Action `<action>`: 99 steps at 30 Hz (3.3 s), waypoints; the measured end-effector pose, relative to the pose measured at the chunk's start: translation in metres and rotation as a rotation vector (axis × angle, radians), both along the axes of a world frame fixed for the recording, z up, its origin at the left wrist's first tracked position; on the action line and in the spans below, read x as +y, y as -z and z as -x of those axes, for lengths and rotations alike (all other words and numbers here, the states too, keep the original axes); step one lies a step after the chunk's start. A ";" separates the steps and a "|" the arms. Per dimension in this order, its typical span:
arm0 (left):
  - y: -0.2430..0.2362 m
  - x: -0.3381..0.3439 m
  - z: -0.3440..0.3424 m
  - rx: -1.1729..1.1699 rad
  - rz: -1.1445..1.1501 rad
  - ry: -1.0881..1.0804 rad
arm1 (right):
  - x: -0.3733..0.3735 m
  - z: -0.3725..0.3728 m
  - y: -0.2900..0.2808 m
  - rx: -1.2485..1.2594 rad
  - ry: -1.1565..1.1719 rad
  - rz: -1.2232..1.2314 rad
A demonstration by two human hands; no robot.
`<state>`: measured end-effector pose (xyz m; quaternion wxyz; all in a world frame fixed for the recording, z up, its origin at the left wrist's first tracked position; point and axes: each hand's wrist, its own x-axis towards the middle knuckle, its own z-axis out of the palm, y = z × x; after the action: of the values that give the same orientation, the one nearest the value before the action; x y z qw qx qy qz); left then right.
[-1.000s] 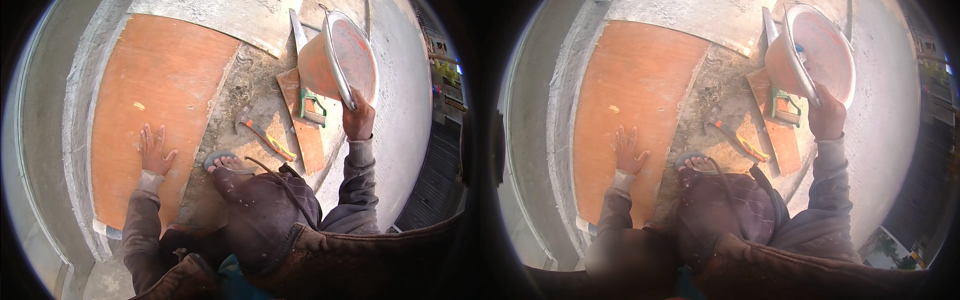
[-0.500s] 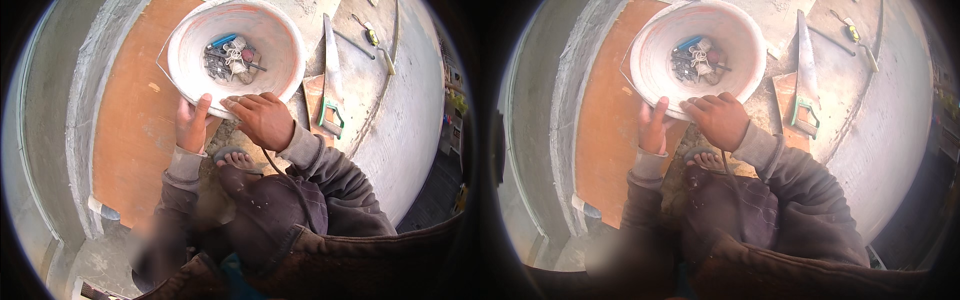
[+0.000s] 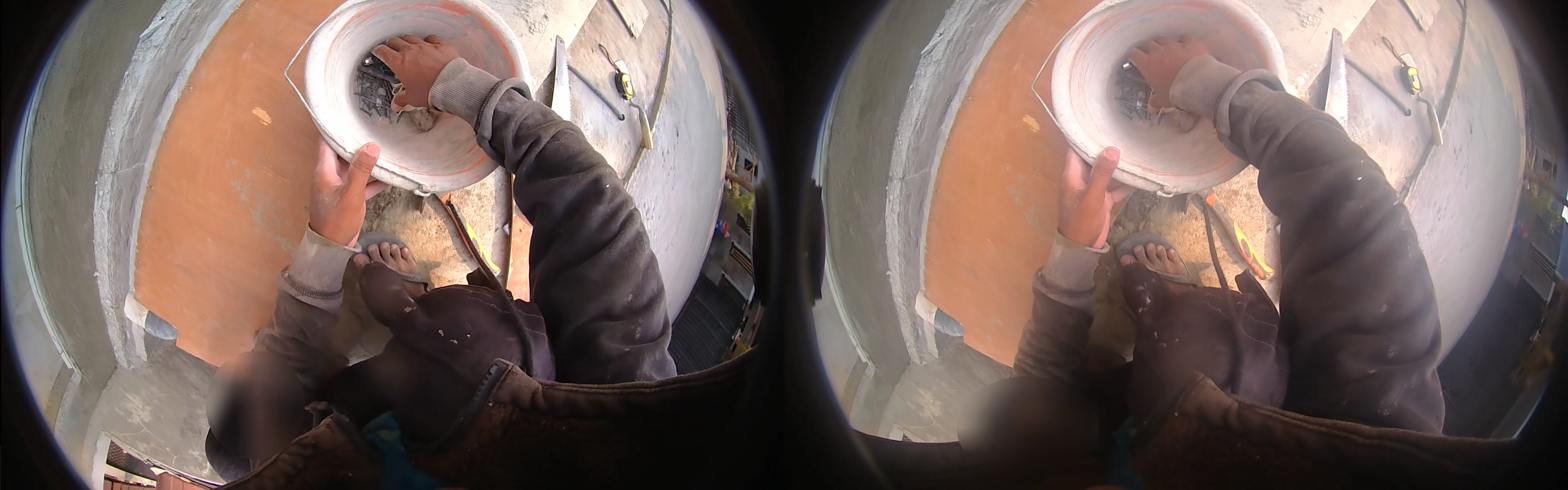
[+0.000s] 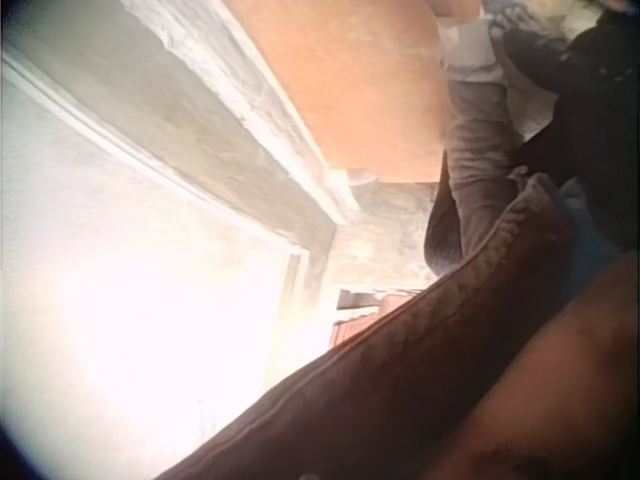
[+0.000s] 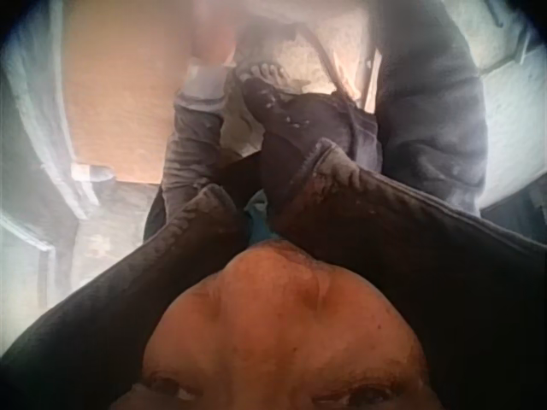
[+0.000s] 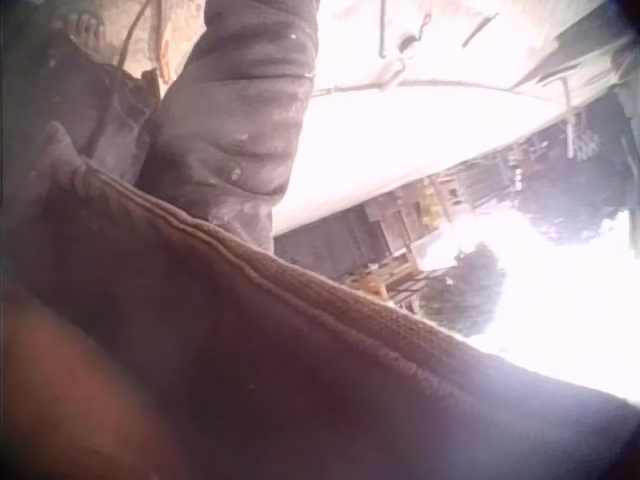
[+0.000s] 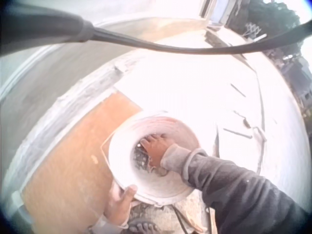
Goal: The person installs a large wooden panel into a curved concrete opening. They position the panel, then repeatedly hammer nails along the edges to secure it in place.
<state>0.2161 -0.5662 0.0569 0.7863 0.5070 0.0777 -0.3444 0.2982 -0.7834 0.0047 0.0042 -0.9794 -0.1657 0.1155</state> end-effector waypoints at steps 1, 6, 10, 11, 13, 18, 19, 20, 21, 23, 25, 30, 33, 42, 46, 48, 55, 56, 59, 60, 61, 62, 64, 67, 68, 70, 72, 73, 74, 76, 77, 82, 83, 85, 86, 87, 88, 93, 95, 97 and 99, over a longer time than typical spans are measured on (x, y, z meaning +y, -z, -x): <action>0.001 0.000 0.000 0.005 -0.001 -0.004 | 0.004 0.001 0.000 0.024 0.026 0.039; 0.005 -0.002 0.004 0.000 0.107 -0.073 | 0.006 -0.003 -0.011 0.232 0.186 -0.060; 0.007 -0.002 0.004 0.010 0.158 -0.098 | 0.012 0.017 -0.043 0.450 0.131 -0.306; 0.006 -0.001 0.004 0.017 0.152 -0.101 | 0.011 0.031 -0.046 0.396 0.078 -0.352; 0.005 -0.003 0.005 0.039 0.152 -0.098 | 0.001 0.061 -0.054 0.288 -0.015 -0.430; 0.007 0.000 0.006 0.046 0.129 -0.101 | -0.001 0.098 -0.078 0.438 -0.007 -0.305; 0.007 0.000 0.007 0.048 0.126 -0.100 | -0.003 0.106 -0.074 0.409 -0.044 -0.240; 0.006 0.000 0.007 0.047 0.126 -0.094 | -0.003 0.110 -0.073 0.374 -0.030 -0.240; 0.007 -0.001 0.008 0.042 0.133 -0.089 | -0.006 0.112 -0.071 0.358 -0.024 -0.262; 0.008 0.001 0.008 0.028 0.136 -0.084 | -0.010 0.114 -0.065 0.324 -0.018 -0.315; 0.007 0.000 0.008 0.027 0.143 -0.084 | -0.011 0.111 -0.063 0.341 -0.014 -0.341; 0.007 0.001 0.010 0.019 0.146 -0.083 | -0.007 0.092 -0.065 0.521 0.044 -0.361; 0.006 0.002 0.010 0.018 0.132 -0.084 | 0.005 0.077 -0.056 0.485 0.178 -0.323; 0.008 -0.005 0.015 0.004 0.147 -0.101 | 0.022 0.053 -0.015 0.355 0.215 -0.030; 0.005 -0.002 0.015 0.001 0.133 -0.088 | 0.001 0.046 -0.021 0.328 0.344 -0.258; 0.006 0.001 0.012 0.002 0.133 -0.088 | -0.008 0.044 -0.047 0.202 0.358 -0.302; 0.006 0.000 0.012 -0.008 0.132 -0.080 | -0.030 0.032 -0.075 0.493 -0.011 -0.290; 0.006 0.001 0.012 -0.008 0.132 -0.080 | -0.028 0.025 -0.071 0.600 0.050 -0.399; 0.009 -0.004 0.014 -0.027 0.137 -0.089 | -0.013 -0.020 -0.047 0.349 0.210 -0.248; 0.012 -0.003 0.013 -0.041 0.125 -0.106 | -0.007 -0.026 -0.015 0.172 0.102 -0.164; 0.013 -0.003 0.014 -0.047 0.126 -0.120 | 0.004 -0.027 -0.006 -0.003 0.001 -0.069; 0.013 -0.004 0.014 -0.054 0.128 -0.133 | 0.009 -0.028 0.000 0.010 -0.027 -0.028; 0.014 -0.005 0.013 -0.030 0.138 -0.145 | 0.022 -0.033 0.008 0.037 -0.090 0.049; 0.018 -0.001 0.012 -0.035 0.094 -0.177 | 0.035 -0.033 0.019 0.055 -0.186 0.160; 0.017 0.001 0.012 -0.033 0.070 -0.181 | 0.041 -0.034 0.016 0.094 -0.179 0.198; 0.019 -0.001 0.012 -0.053 0.057 -0.181 | 0.034 -0.033 0.026 0.024 -0.281 0.218; 0.024 -0.006 0.014 -0.081 0.028 -0.163 | 0.023 -0.028 0.022 -0.040 -0.237 0.131; 0.027 -0.005 0.014 -0.096 0.000 -0.158 | 0.023 -0.022 0.013 -0.068 -0.148 0.020; 0.029 -0.003 0.013 -0.102 -0.030 -0.128 | 0.022 -0.018 0.006 -0.094 -0.058 -0.091; 0.035 -0.007 0.014 -0.143 0.043 -0.180 | 0.004 -0.014 -0.010 -0.006 0.170 -0.262; 0.035 -0.008 0.013 -0.166 0.083 -0.210 | -0.003 -0.014 -0.016 0.037 0.280 -0.344; 0.021 -0.008 0.010 -0.232 0.020 -0.233 | -0.032 0.008 -0.035 0.131 0.565 -0.903; 0.016 -0.005 0.009 -0.262 -0.020 -0.278 | -0.024 0.011 -0.045 0.100 0.565 -0.998; 0.016 -0.002 0.013 -0.395 -0.232 -0.405 | -0.005 0.028 -0.074 0.108 0.664 -1.355; 0.003 0.007 0.014 -0.495 -0.348 -0.411 | 0.003 0.042 -0.088 0.096 0.673 -1.548; -0.007 0.014 0.015 -0.595 -0.477 -0.424 | 0.012 0.054 -0.099 0.112 0.673 -1.634; -0.014 0.013 0.017 -0.593 -0.378 -0.471 | 0.022 0.068 -0.107 0.115 0.711 -1.736; -0.057 0.007 0.023 -0.349 -0.055 -0.379 | 0.069 0.124 -0.113 0.201 0.669 -1.827; -0.052 0.004 0.028 -0.308 -0.037 -0.455 | 0.078 0.137 -0.107 0.167 0.683 -1.801; -0.055 0.021 0.024 -0.348 -0.012 -0.459 | 0.086 0.139 -0.120 0.182 0.701 -1.567; -0.065 0.044 0.004 -0.542 -0.126 -0.361 | 0.079 0.167 -0.105 0.053 0.665 -1.325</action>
<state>0.2117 -0.5219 0.1220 0.7937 0.6060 -0.0248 -0.0465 0.1307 -0.7049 0.1097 0.6332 -0.7668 0.1046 0.0077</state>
